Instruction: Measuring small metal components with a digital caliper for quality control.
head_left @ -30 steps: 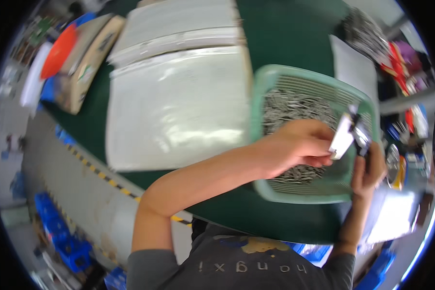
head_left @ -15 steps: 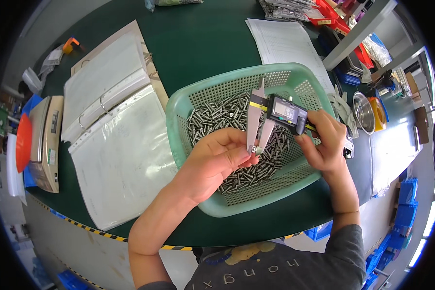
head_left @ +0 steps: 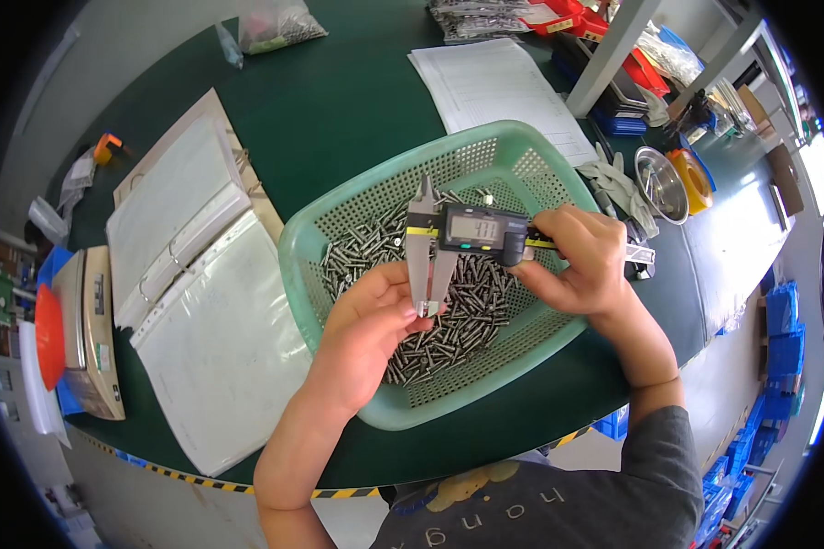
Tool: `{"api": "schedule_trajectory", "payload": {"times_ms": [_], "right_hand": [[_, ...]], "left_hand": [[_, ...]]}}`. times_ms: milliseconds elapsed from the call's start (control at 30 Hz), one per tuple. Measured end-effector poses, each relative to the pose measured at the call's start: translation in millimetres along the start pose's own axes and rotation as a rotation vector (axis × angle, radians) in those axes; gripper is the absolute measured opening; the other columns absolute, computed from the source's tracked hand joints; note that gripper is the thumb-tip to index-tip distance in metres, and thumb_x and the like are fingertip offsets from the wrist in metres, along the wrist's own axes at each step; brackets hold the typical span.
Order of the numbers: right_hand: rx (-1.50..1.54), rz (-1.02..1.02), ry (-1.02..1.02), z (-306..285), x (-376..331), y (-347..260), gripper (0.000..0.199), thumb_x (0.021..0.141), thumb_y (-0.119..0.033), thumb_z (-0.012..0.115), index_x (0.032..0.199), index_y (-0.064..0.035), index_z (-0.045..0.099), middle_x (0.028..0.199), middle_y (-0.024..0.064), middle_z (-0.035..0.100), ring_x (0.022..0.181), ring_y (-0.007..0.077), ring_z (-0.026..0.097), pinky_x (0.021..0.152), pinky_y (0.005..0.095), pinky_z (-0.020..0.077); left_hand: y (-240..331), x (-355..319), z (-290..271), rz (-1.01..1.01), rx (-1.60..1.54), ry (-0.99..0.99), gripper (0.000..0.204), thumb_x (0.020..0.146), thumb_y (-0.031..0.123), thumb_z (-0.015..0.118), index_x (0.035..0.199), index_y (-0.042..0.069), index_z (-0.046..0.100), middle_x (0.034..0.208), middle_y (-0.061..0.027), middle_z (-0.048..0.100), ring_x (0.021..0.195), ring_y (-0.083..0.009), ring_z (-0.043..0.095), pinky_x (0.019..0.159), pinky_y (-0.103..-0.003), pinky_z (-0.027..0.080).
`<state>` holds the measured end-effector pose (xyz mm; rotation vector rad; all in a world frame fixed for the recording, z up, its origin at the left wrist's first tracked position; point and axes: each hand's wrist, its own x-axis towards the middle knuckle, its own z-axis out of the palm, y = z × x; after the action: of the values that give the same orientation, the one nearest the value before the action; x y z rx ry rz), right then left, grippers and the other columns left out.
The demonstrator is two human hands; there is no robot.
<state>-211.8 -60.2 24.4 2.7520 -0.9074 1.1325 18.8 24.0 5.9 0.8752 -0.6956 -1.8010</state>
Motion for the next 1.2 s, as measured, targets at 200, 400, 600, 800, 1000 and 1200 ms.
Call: {"api": "schedule_trajectory", "payload": {"times_ms": [200, 400, 600, 800, 1000, 1200], "right_hand": [[-0.024, 0.000, 0.045, -3, -3, 3, 0.034, 0.066, -0.031, 0.074, 0.077, -0.0038, 0.058, 0.059, 0.0072, 0.053, 0.043, 0.0233, 0.051, 0.040, 0.0310, 0.0382], [-0.030, 0.098, 0.002, -1, -3, 2, 0.033, 0.066, -0.029, 0.075, 0.079, -0.0033, 0.059, 0.062, 0.0083, 0.055, 0.047, 0.0261, 0.053, 0.043, 0.0322, 0.0413], [-0.110, 0.210, 0.016, 7, -6, 5, 0.028, 0.072, -0.015, 0.071, 0.093, -0.0010, 0.060, 0.073, 0.0096, 0.060, 0.053, 0.0170, 0.051, 0.049, 0.0268, 0.0403], [-0.063, 0.155, -0.015, 9, -13, 10, 0.030, 0.084, -0.011, 0.062, 0.106, 0.0074, 0.054, 0.081, 0.0133, 0.059, 0.069, 0.0158, 0.055, 0.058, 0.0245, 0.0441], [0.024, 0.236, 0.015, 9, -29, 28, 0.027, 0.089, -0.009, 0.056, 0.110, 0.0067, 0.052, 0.080, 0.0029, 0.057, 0.067, 0.0061, 0.048, 0.058, 0.0188, 0.0396], [0.015, 0.197, 0.003, -3, -28, 27, 0.026, 0.087, -0.007, 0.055, 0.108, 0.0079, 0.054, 0.084, 0.0078, 0.060, 0.070, 0.0110, 0.051, 0.061, 0.0229, 0.0424]], "left_hand": [[-13, -8, 19, 0.271, 1.045, 0.015, 0.021, 0.080, 0.012, 0.060, 0.097, 0.001, 0.056, 0.092, -0.0075, 0.057, 0.083, -0.0200, 0.057, 0.070, -0.034, 0.045], [-24, -7, 24, 0.421, 2.066, 0.337, 0.018, 0.067, 0.016, 0.068, 0.079, 0.004, 0.063, 0.074, -0.0084, 0.054, 0.078, -0.0233, 0.053, 0.065, -0.035, 0.041], [-28, -4, 26, 0.424, 2.039, 0.216, 0.007, 0.064, 0.011, 0.059, 0.064, 0.006, 0.063, 0.070, -0.0065, 0.056, 0.076, -0.0211, 0.055, 0.063, -0.035, 0.042], [-31, -1, 25, 0.502, 1.799, 0.249, 0.006, 0.063, 0.011, 0.062, 0.063, 0.005, 0.061, 0.070, -0.0064, 0.056, 0.071, -0.0210, 0.056, 0.057, -0.034, 0.044], [-31, 3, 22, 0.761, 1.180, 0.354, 0.009, 0.073, 0.010, 0.064, 0.073, 0.004, 0.058, 0.073, -0.0075, 0.055, 0.067, -0.0257, 0.056, 0.060, -0.037, 0.045], [-23, 12, 21, 0.817, 0.781, 0.331, 0.010, 0.074, 0.004, 0.066, 0.082, 0.001, 0.060, 0.075, -0.0105, 0.059, 0.068, -0.0220, 0.061, 0.056, -0.031, 0.048]]}}
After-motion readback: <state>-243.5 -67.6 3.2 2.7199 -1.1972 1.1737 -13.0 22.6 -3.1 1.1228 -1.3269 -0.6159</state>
